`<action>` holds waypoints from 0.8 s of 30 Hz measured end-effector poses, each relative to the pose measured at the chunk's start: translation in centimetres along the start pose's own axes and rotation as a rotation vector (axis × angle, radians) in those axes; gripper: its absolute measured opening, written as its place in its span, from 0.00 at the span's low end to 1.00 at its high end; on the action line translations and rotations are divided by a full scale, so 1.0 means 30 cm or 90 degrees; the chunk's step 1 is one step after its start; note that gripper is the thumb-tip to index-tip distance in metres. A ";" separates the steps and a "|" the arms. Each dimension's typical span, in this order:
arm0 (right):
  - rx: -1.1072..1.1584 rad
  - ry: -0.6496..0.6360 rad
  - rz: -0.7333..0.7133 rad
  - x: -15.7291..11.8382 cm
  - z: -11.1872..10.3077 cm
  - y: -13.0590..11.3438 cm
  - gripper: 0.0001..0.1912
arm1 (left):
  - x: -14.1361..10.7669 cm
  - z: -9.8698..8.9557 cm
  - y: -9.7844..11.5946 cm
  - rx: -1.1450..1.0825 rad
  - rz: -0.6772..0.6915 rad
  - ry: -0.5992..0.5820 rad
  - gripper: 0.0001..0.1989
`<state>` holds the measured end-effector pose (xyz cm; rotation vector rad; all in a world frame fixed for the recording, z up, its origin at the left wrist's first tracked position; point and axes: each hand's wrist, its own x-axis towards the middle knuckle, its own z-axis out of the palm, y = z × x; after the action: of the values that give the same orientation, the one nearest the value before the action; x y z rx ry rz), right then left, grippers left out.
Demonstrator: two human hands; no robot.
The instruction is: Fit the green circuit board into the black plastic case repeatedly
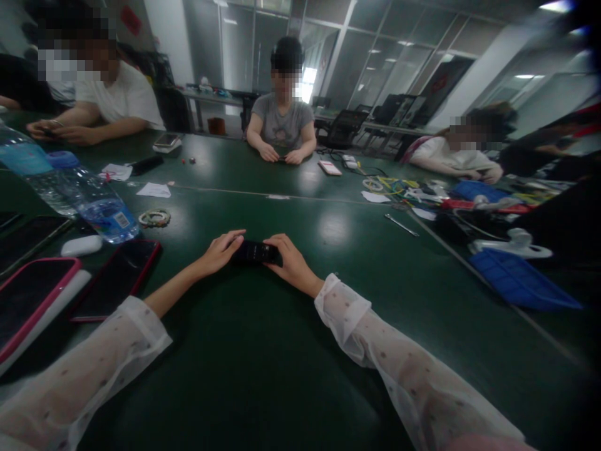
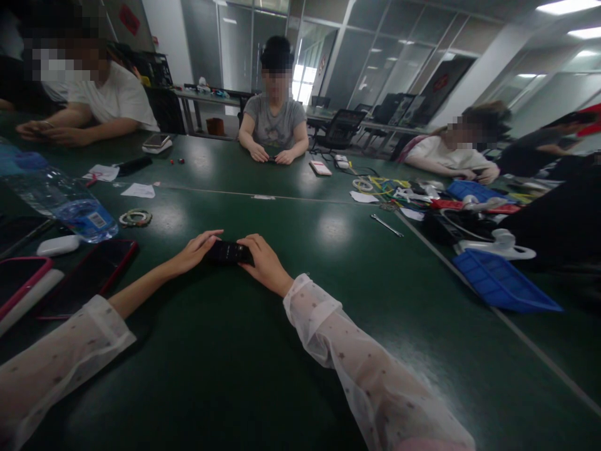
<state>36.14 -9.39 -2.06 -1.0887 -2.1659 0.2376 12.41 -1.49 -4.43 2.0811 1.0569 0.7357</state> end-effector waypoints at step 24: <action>0.032 -0.001 0.006 0.004 0.006 0.005 0.27 | -0.011 -0.019 0.038 -0.050 -0.006 -0.033 0.26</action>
<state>36.07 -9.18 -2.19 -1.0710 -2.1444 0.2961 12.36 -2.08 -3.27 2.0162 0.9926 0.7051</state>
